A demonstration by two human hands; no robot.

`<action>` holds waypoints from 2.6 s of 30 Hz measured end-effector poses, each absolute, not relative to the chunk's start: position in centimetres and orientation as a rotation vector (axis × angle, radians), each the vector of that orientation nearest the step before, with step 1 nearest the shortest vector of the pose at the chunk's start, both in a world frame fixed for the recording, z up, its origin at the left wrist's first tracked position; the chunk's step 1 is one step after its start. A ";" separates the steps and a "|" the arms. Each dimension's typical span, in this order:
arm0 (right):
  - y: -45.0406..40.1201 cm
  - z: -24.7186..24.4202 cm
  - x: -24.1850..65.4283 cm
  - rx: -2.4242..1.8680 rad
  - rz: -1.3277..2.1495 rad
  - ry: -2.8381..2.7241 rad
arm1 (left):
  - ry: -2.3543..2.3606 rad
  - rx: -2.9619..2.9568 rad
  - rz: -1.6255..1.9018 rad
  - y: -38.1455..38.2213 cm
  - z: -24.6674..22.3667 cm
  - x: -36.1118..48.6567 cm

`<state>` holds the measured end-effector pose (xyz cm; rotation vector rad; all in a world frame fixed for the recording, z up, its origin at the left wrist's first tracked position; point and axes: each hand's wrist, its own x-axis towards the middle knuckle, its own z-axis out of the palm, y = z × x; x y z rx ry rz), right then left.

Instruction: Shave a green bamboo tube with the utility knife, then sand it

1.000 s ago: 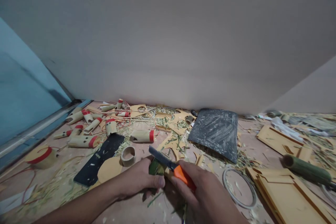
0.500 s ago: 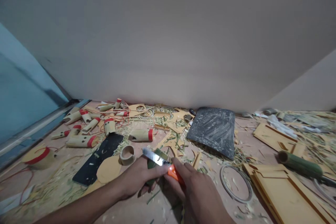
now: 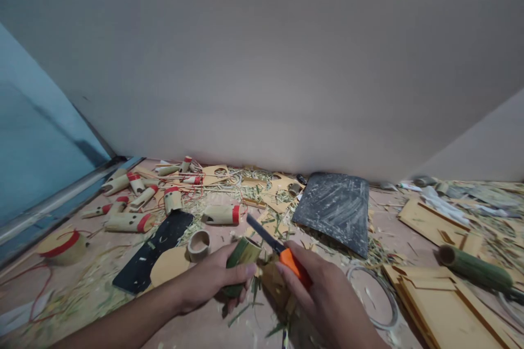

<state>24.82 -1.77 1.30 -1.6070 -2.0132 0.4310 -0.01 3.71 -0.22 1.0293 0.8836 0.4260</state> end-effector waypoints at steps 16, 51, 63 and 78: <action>-2.6 1.0 23.3 -1.504 0.708 -2.097 | 0.825 1.085 0.468 3.2 0.4 0.2; -2.9 0.4 23.7 -1.652 0.318 -1.861 | 0.830 1.072 0.565 2.9 -0.8 0.5; -2.8 1.7 23.0 -1.558 0.690 -2.053 | 0.880 1.022 0.438 3.0 -0.1 0.0; -3.3 1.3 22.6 -1.468 0.786 -2.181 | 0.753 1.109 0.503 2.6 0.6 0.6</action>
